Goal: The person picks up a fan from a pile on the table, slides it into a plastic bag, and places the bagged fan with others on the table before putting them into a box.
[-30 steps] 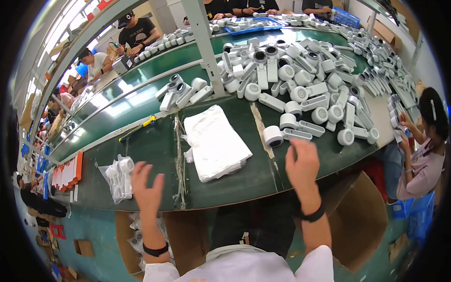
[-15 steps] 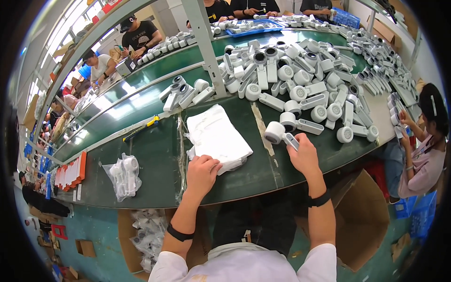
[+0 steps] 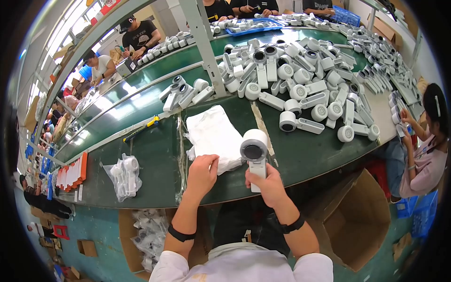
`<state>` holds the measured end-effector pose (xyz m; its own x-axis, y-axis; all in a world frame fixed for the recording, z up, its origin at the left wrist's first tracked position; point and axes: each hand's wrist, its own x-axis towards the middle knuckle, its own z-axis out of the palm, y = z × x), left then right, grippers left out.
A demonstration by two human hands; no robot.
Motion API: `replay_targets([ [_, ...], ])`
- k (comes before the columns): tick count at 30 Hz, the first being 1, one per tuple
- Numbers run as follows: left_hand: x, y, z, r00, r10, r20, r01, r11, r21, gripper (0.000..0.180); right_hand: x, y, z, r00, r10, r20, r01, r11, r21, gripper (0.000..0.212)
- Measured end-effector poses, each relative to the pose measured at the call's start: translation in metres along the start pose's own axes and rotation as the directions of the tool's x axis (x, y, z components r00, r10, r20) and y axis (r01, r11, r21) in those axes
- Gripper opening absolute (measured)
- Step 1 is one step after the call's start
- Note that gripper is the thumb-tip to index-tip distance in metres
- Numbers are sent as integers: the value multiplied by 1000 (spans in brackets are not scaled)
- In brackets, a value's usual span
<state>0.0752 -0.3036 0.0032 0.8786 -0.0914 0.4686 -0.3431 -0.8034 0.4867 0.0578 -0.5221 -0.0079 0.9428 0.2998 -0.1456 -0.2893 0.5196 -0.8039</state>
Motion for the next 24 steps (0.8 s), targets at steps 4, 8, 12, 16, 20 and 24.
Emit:
replay_targets([
  [4,2,-1,2,987,-153,-41,142,970,-197,13,2,8,16,997,10,-77,-13,999,-30,37],
  [8,4,0,2,985,-167,-49,155,969,-191,15,6,11,26,985,-71,-158,56,993,-101,35],
  [12,4,-2,6,982,-187,15,187,962,-200,19,11,12,31,964,-141,-223,108,982,-153,33],
  [16,6,-2,5,987,-140,74,150,977,-152,20,16,12,28,971,-83,-225,56,990,-126,33],
  [20,9,-1,2,979,-189,78,197,972,-124,18,16,11,37,989,-27,-143,22,999,-37,32],
  [24,12,-2,2,994,-106,6,106,994,-37,17,26,17,53,1000,13,0,-13,1000,-22,32],
])
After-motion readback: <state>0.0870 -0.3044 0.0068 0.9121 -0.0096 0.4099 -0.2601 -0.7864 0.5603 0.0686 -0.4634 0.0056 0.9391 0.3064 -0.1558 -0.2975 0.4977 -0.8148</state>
